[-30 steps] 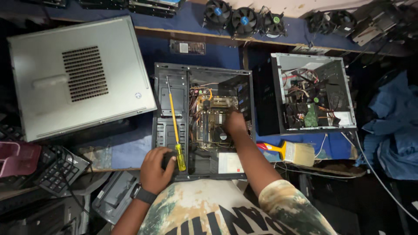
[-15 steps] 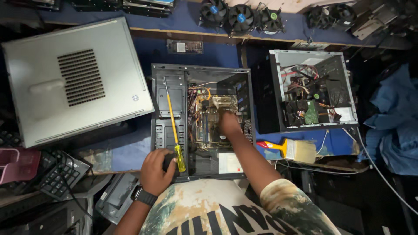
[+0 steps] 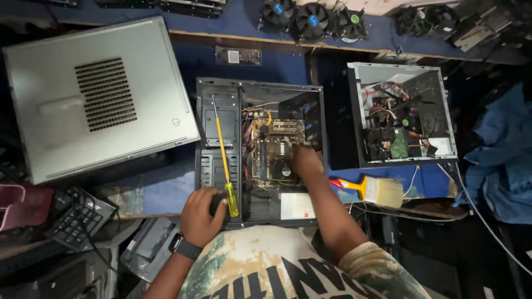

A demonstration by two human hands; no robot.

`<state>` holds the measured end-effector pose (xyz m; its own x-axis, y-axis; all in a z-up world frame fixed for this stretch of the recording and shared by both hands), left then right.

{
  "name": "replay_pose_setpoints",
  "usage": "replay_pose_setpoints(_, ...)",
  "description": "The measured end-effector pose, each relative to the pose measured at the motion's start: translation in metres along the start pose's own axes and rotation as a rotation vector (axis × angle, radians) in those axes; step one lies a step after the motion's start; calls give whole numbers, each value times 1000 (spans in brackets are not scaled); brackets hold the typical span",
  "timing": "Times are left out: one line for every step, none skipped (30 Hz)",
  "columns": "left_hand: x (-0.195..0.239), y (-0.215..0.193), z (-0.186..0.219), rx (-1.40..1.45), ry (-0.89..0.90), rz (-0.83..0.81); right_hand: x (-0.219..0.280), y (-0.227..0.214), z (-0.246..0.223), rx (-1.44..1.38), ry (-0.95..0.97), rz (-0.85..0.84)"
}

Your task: The person removes a green circuit board from an open desktop computer case, cleans it with a toothbrush, and then reinstalls it. The person also uses a screwdriver to adjust components inside the case.

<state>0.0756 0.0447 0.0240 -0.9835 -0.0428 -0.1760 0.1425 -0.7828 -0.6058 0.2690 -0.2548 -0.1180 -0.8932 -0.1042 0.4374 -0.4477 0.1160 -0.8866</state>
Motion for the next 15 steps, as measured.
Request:
replay_pose_setpoints(-2, 1, 0, 4, -3, -11, 1, -3, 2, 3, 34, -16)
replay_pose_setpoints(-3, 1, 2, -5, 13, -6, -1, -5, 0, 37, -12, -19)
replay_pose_setpoints(-3, 1, 4, -13, 28, -1, -5, -3, -2, 70, -58, -23)
replay_pose_setpoints(-2, 1, 5, -21, 44, 4, -10, 1, -2, 104, -105, -27)
replay_pose_setpoints(-2, 2, 4, -23, 28, -5, -18, 6, 3, 91, -68, -29)
replay_pose_setpoints(-1, 3, 3, -25, 12, -14, -26, 12, 9, 77, -32, -32)
replay_pose_setpoints(-1, 3, 1, -28, -4, -22, -33, 20, 15, 63, 3, -35)
replay_pose_setpoints(0, 3, 1, -31, 6, -13, -37, 29, 19, 73, -1, -59)
replay_pose_setpoints(0, 3, 1, -35, 16, -3, -40, 39, 23, 83, -7, -83)
replay_pose_setpoints(0, 3, 1, -39, 26, 6, -42, 46, 26, 93, -12, -106)
replay_pose_setpoints(0, 4, -1, -32, 16, 5, -45, 41, 26, 75, -26, -14)
replay_pose_setpoints(0, 6, -2, -25, 6, 4, -43, 34, 26, 55, -39, 77)
replay_pose_setpoints(1, 5, -3, -24, -14, 7, -37, 27, 25, 33, -62, 162)
replay_pose_setpoints(2, 5, -4, -18, -28, 4, -37, 29, 28, 65, 3, 76)
replay_pose_setpoints(2, 6, -5, -13, -44, 7, -37, 29, 27, 101, 62, -9)
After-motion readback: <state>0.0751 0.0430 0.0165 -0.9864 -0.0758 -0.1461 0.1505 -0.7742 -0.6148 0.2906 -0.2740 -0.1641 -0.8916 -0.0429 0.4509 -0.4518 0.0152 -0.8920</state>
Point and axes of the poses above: each hand's wrist, its own x-axis away from the middle knuckle, its own y-axis out of the palm, z = x × y, the point moved 8 cm from there along -x, towards the middle knuckle, and after that the axes turned 4 degrees about -z, right-handed, at the moved point
